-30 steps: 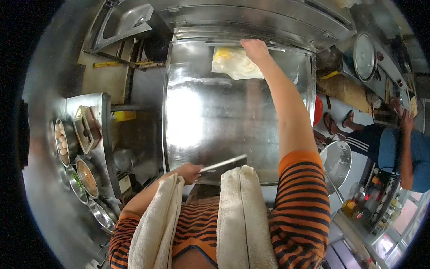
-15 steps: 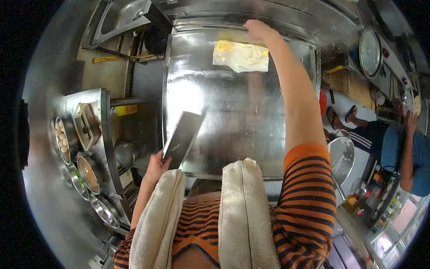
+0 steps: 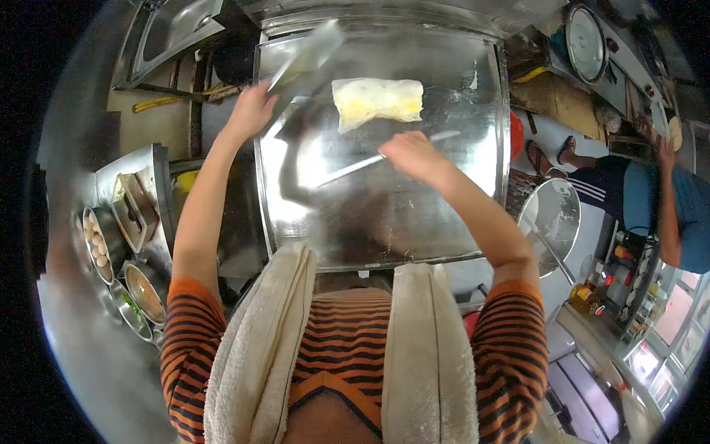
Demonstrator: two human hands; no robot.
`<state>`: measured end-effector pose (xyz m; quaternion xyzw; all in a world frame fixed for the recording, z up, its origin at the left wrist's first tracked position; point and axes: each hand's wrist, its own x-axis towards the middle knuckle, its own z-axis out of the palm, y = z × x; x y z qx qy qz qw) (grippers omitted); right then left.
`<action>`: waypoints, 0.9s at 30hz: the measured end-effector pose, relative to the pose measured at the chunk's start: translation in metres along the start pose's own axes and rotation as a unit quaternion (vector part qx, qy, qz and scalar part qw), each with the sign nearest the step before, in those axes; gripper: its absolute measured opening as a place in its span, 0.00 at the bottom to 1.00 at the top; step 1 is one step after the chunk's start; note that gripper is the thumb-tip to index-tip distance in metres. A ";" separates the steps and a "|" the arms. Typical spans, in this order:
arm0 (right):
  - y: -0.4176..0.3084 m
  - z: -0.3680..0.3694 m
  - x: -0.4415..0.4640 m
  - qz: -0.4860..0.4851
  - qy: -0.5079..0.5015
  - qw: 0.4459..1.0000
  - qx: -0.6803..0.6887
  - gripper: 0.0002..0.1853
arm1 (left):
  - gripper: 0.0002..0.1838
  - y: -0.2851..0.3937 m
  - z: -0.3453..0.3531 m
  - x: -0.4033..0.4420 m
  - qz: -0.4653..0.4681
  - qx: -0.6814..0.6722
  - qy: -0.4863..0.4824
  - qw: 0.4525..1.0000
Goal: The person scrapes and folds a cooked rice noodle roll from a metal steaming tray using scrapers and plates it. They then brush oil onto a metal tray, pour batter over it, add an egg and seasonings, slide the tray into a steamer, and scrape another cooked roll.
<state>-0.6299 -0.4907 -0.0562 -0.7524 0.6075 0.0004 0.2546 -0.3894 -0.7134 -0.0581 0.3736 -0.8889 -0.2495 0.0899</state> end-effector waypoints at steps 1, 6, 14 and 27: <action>0.001 0.002 0.009 0.002 0.000 1.000 -0.003 0.05 | 0.07 0.007 0.008 0.024 0.020 0.040 -0.023 0.999; 0.037 -0.012 0.041 0.063 0.094 0.989 -0.095 0.04 | 0.08 0.045 0.050 0.047 0.143 0.057 -0.157 0.976; 0.008 -0.032 -0.039 0.330 0.181 0.927 -0.001 0.10 | 0.13 0.005 0.050 -0.073 -0.144 -0.068 -0.001 0.987; 0.017 -0.053 0.045 0.376 0.250 0.892 0.020 0.10 | 0.09 0.022 0.072 -0.200 -0.299 -0.202 0.030 0.932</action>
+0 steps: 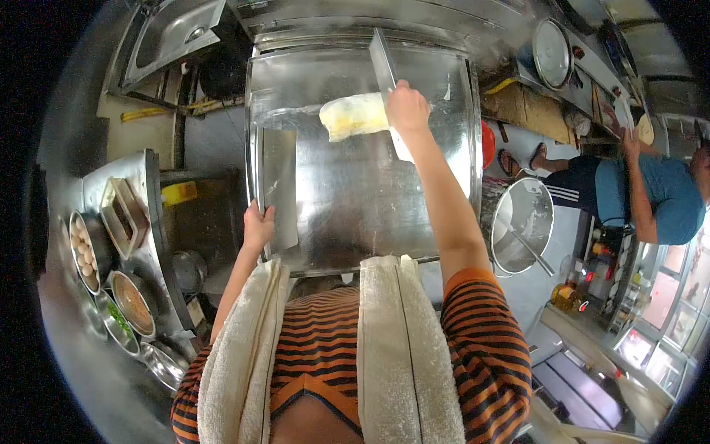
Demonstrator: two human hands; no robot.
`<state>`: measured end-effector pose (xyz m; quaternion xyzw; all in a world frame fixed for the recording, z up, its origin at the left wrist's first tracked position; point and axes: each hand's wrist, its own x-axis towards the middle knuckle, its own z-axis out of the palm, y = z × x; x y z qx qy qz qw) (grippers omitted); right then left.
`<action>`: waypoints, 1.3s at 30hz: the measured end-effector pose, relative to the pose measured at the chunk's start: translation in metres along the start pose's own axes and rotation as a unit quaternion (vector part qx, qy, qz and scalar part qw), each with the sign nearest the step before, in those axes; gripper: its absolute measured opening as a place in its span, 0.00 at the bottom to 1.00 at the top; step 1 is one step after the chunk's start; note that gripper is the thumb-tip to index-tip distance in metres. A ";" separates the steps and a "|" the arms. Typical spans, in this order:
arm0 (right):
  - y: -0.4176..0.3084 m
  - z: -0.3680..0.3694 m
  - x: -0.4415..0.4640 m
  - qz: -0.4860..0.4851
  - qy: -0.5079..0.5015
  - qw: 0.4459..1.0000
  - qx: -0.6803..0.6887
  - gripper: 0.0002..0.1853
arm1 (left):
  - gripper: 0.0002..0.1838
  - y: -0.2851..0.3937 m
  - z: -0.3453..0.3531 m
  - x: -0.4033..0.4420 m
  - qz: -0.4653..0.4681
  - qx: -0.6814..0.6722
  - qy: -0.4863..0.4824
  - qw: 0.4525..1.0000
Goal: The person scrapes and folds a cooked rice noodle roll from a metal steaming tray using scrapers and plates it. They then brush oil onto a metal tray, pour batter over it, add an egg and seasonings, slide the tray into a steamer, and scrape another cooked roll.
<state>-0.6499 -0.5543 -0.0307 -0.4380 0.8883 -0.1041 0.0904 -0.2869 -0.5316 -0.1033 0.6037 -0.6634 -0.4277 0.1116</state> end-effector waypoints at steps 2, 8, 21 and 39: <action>-0.011 0.020 0.002 0.003 -0.011 1.000 -0.019 0.10 | 0.09 -0.010 0.004 -0.004 -0.006 0.009 0.007 1.000; -0.010 0.041 0.011 -0.039 -0.035 0.998 -0.021 0.09 | 0.11 -0.005 0.002 0.000 0.005 -0.027 0.025 0.999; -0.050 0.040 0.000 -0.056 -0.010 0.998 0.022 0.07 | 0.14 -0.005 0.014 -0.002 0.061 -0.020 0.064 0.996; -0.041 0.056 -0.009 -0.059 -0.058 0.996 0.027 0.10 | 0.12 0.003 0.010 -0.010 0.080 0.039 0.084 0.992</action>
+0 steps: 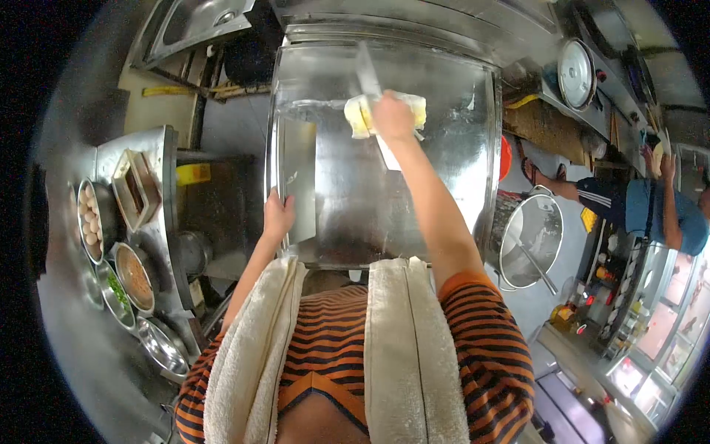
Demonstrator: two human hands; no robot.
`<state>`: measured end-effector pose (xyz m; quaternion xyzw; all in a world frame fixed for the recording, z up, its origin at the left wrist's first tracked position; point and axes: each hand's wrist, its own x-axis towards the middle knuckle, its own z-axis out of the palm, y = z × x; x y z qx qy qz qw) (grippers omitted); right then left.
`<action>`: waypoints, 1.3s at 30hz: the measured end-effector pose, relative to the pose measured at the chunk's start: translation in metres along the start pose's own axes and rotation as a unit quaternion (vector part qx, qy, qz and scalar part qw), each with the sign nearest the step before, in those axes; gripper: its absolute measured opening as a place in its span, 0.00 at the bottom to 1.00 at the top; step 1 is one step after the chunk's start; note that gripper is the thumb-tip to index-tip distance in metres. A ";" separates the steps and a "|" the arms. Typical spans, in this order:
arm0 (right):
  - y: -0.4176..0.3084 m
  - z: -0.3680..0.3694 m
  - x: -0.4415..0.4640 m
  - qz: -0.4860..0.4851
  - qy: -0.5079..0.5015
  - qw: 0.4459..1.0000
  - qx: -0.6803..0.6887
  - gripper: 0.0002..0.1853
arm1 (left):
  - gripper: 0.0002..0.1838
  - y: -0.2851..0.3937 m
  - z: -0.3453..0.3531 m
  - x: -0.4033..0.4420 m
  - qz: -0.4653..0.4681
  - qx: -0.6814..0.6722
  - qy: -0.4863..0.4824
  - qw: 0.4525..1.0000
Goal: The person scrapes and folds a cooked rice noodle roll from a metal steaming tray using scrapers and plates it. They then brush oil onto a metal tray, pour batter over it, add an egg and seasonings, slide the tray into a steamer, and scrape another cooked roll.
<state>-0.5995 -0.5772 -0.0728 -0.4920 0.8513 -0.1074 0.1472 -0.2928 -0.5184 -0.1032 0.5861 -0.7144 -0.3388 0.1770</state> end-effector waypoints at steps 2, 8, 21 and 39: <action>0.021 -0.044 -0.020 0.090 0.056 0.994 -0.033 0.11 | 0.15 0.008 -0.004 -0.003 -0.064 -0.016 -0.040 0.997; 0.177 -0.062 -0.013 0.229 0.117 0.961 -0.097 0.11 | 0.16 -0.014 0.012 -0.005 -0.050 0.000 0.008 0.999; 0.077 -0.016 -0.011 -0.021 0.010 0.997 -0.073 0.09 | 0.15 0.040 0.011 0.037 0.013 -0.002 -0.023 1.000; 0.035 0.112 -0.097 0.354 0.331 0.710 0.510 0.11 | 0.25 0.075 0.132 0.318 0.179 0.062 -0.403 0.895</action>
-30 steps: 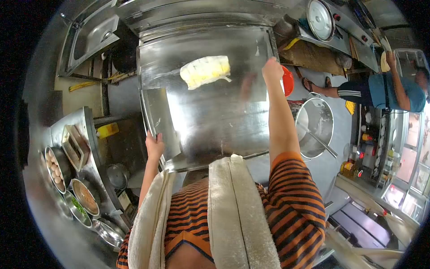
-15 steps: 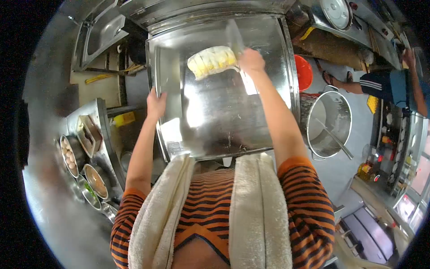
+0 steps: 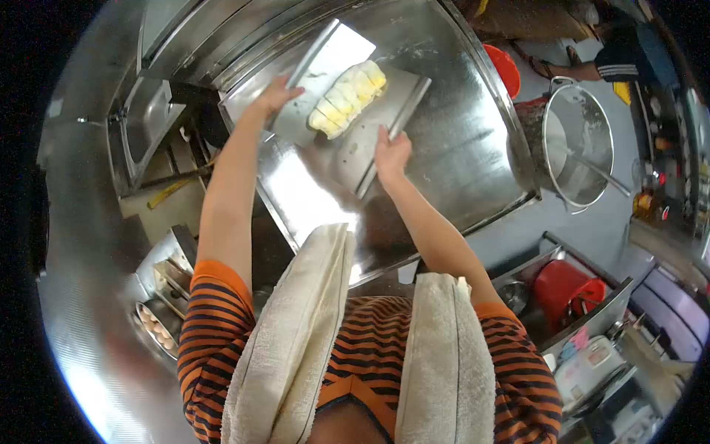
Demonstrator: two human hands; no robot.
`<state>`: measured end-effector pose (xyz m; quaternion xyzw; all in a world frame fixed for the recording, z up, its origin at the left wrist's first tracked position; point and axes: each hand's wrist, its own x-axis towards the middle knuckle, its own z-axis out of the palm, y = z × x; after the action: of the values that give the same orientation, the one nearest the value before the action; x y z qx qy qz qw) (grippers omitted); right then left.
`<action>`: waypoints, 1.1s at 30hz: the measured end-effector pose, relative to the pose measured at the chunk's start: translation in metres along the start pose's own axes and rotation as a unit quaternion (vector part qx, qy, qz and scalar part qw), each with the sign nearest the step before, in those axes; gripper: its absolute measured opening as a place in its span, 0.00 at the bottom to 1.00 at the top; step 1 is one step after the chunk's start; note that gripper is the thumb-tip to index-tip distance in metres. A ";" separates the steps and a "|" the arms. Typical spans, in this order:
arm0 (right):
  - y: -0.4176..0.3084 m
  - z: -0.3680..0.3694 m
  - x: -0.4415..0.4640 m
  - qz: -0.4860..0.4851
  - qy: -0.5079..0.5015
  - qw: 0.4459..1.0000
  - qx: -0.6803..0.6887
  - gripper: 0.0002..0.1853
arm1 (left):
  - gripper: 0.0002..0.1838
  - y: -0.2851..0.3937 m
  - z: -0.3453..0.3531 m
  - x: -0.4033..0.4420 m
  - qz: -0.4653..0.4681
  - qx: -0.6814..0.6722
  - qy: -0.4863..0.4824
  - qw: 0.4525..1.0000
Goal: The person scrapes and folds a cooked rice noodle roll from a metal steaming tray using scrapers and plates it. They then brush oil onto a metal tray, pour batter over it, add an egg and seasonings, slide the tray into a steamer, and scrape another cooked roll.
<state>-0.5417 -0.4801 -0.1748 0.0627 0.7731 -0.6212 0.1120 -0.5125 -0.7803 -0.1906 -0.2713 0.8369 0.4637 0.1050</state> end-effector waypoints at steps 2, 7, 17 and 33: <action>-0.004 0.016 -0.003 -0.003 0.001 1.000 0.026 0.11 | 0.23 0.015 0.014 -0.009 -0.007 -0.034 0.037 0.999; -0.009 -0.042 -0.019 0.011 0.004 0.999 0.036 0.11 | 0.22 0.081 0.061 -0.087 -0.031 -0.220 -0.070 0.972; 0.013 -0.309 -0.120 -0.009 0.226 0.968 0.107 0.16 | 0.16 0.263 0.254 -0.206 0.091 -0.185 -0.305 0.930; 0.090 -0.642 -0.385 0.109 0.716 0.679 0.119 0.09 | 0.17 0.461 0.692 -0.472 0.324 0.119 -0.683 0.644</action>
<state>-0.2096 0.1818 -0.0329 0.5848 0.5243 -0.4569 -0.4174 -0.4272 0.1594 -0.0366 0.4256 0.6103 0.4178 0.5214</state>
